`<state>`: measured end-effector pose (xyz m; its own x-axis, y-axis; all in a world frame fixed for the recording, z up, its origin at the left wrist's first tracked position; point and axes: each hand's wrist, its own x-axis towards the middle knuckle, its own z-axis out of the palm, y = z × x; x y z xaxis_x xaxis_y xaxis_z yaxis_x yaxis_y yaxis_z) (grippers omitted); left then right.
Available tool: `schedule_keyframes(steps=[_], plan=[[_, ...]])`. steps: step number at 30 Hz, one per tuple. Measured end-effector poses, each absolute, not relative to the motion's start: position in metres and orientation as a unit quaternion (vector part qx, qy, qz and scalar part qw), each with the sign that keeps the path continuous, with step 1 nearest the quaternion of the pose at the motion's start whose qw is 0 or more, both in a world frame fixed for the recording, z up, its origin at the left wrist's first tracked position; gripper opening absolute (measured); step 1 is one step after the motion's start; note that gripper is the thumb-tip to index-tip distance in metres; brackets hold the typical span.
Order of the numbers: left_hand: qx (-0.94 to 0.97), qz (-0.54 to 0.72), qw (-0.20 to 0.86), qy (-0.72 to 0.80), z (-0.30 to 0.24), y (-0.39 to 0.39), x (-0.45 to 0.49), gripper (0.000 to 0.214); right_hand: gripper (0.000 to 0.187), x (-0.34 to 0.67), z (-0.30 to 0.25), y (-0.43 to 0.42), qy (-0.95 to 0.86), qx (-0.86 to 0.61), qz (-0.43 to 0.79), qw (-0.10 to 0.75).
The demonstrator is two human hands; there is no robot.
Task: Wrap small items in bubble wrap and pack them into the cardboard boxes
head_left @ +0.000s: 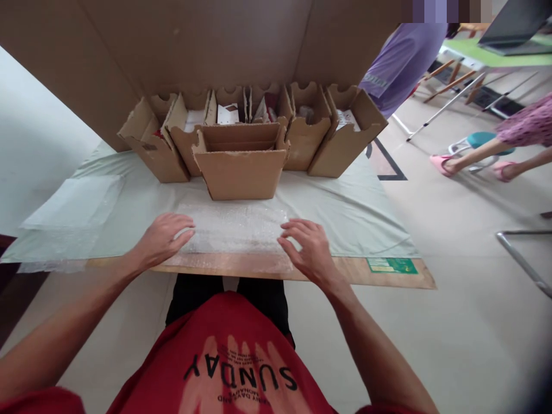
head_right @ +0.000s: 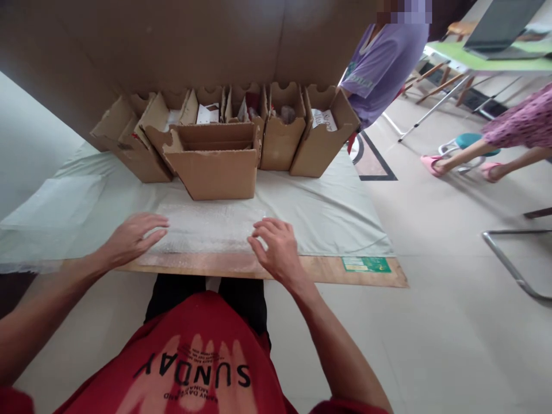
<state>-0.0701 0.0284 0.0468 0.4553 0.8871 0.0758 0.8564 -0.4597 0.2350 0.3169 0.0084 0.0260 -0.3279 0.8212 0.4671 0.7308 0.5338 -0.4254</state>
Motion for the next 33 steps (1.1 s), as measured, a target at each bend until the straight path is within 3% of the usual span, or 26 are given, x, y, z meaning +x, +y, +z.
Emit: schedule_keyframes(steps=[2,6,9,14,18,21,26,33], plan=[[0.857,0.084,0.084,0.501,0.03,0.047,-0.041,0.044,0.017,0.285,0.019,0.024,-0.831,-0.472,0.088,0.28],[0.868,0.015,0.089,0.488,-0.007,0.063,0.007,0.055,0.051,0.238,-0.007,0.043,-0.853,-0.486,0.119,0.149],[0.866,-0.006,0.068,0.496,-0.024,0.056,0.002,0.059,0.053,0.249,-0.028,0.037,-0.85,-0.508,0.086,0.113],[0.809,0.012,0.039,0.587,-0.029,0.038,-0.058,0.062,0.048,0.329,-0.04,0.011,-0.773,-0.627,0.002,0.1],[0.772,0.086,0.009,0.63,-0.017,0.039,-0.064,0.066,0.053,0.337,-0.023,0.014,-0.702,-0.696,-0.048,0.142],[0.8,0.127,0.024,0.586,-0.01,0.05,-0.025,0.066,0.055,0.28,-0.013,0.038,-0.755,-0.64,-0.013,0.142],[0.829,0.041,0.079,0.552,-0.019,0.07,0.011,0.061,0.052,0.216,-0.022,0.075,-0.836,-0.54,0.065,0.078],[0.732,0.072,0.021,0.678,-0.021,0.065,-0.08,0.062,0.049,0.32,-0.029,0.063,-0.697,-0.706,-0.038,0.119]])
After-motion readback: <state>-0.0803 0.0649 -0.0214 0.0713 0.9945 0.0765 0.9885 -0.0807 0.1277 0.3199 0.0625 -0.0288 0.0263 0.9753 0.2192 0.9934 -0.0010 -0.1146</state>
